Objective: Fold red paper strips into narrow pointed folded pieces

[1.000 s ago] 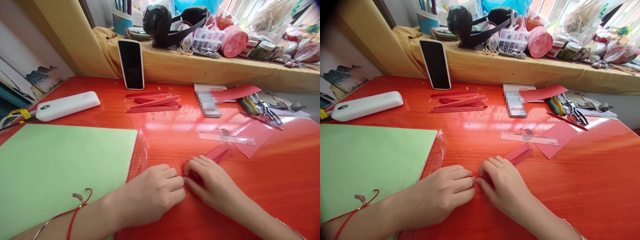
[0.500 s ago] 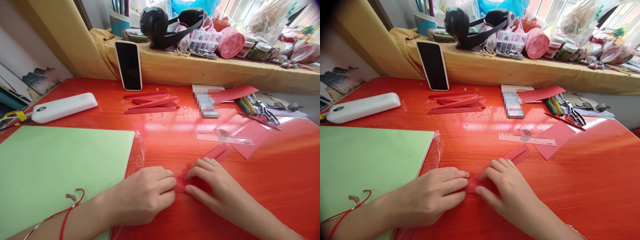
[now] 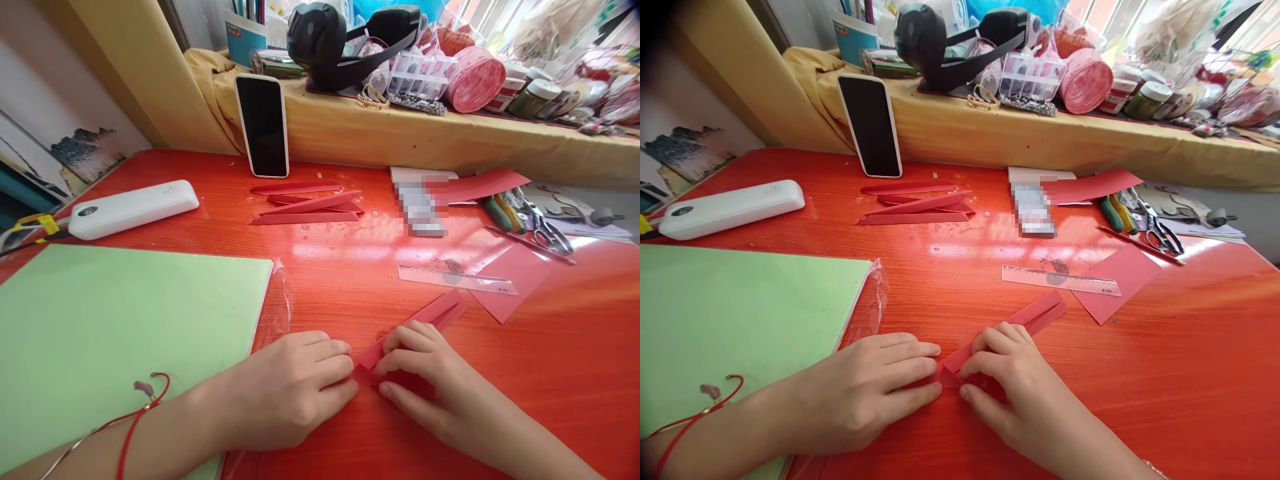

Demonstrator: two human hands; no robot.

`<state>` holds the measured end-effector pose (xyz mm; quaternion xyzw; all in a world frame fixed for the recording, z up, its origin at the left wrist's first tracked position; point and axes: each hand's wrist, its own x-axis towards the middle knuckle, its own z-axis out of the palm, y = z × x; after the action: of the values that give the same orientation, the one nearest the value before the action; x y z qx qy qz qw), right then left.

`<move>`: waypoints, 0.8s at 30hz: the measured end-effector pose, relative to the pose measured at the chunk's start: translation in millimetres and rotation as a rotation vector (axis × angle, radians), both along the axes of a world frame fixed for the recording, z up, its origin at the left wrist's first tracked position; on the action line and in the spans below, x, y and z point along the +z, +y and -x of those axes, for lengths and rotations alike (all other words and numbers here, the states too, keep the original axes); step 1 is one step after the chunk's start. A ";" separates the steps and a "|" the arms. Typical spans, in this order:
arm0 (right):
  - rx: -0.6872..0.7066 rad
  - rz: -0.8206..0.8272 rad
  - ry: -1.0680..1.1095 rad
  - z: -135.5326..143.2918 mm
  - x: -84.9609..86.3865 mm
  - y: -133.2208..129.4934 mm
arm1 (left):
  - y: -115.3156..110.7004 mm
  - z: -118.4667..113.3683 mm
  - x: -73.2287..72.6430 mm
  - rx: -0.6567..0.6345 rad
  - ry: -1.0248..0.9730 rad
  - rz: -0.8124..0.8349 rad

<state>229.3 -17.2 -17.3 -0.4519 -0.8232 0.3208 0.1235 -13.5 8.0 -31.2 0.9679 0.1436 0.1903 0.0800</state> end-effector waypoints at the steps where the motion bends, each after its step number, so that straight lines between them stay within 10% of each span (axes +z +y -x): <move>1: 0.008 0.010 -0.003 -0.4 0.5 0.2 | 0.0 0.0 -0.3 0.003 0.002 0.004; 24: 0.064 -0.014 -0.023 5.2 -6.9 -2.7 | 4.0 -0.9 -4.3 -0.027 0.085 0.050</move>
<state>224.1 -19.9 -24.2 -0.4284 -0.8408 0.3134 0.1068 -12.6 12.0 -35.4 0.9747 0.1385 0.1442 0.1004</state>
